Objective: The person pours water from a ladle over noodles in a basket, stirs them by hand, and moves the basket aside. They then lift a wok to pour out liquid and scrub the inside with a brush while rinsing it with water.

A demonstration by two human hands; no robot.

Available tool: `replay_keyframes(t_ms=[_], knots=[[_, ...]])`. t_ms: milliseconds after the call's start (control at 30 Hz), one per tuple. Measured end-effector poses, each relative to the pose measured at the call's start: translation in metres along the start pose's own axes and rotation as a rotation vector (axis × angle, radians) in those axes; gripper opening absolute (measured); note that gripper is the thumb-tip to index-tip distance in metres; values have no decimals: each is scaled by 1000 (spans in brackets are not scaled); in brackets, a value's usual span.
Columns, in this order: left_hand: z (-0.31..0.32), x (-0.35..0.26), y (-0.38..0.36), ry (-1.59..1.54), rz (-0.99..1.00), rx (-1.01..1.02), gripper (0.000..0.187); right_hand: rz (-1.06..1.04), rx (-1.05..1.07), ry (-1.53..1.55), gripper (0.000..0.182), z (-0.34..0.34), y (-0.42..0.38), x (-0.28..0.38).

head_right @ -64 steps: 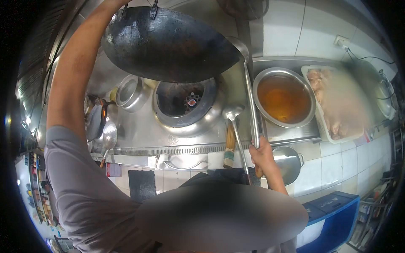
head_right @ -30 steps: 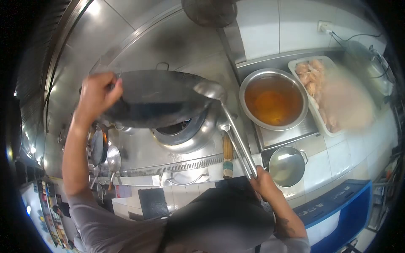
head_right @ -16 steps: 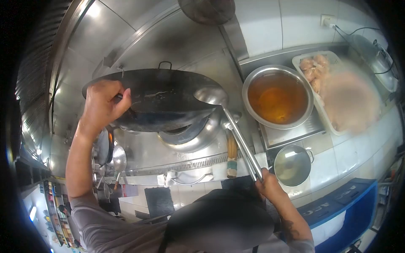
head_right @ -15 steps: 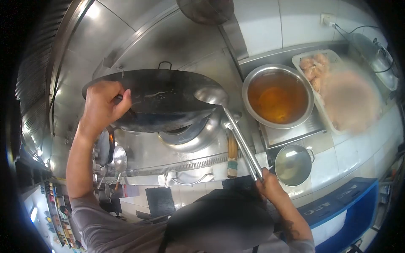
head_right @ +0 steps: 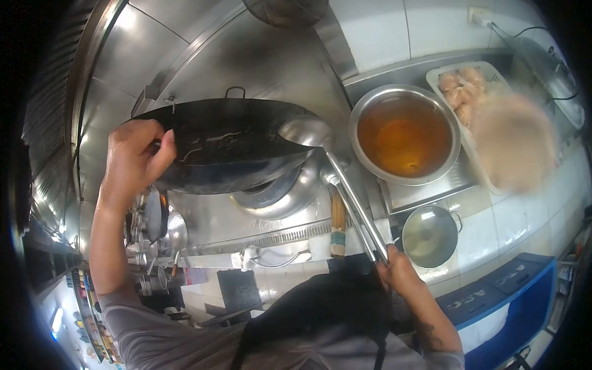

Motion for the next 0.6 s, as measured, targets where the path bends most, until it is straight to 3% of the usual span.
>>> replay_keyframes(t_ms=[600], knots=[[-6, 11, 33, -60, -43, 91, 19, 9, 45, 109, 18, -14, -15, 1]])
Point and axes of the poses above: each hand's wrist, its own y-axis towards the middle knuckle, its own z-axis out of the palm, x = y × z, the point moved 2 cm from there along y, towards the middle knuckle, and after that the axes turned 2 degrees about -z, right-handed, at the moved point
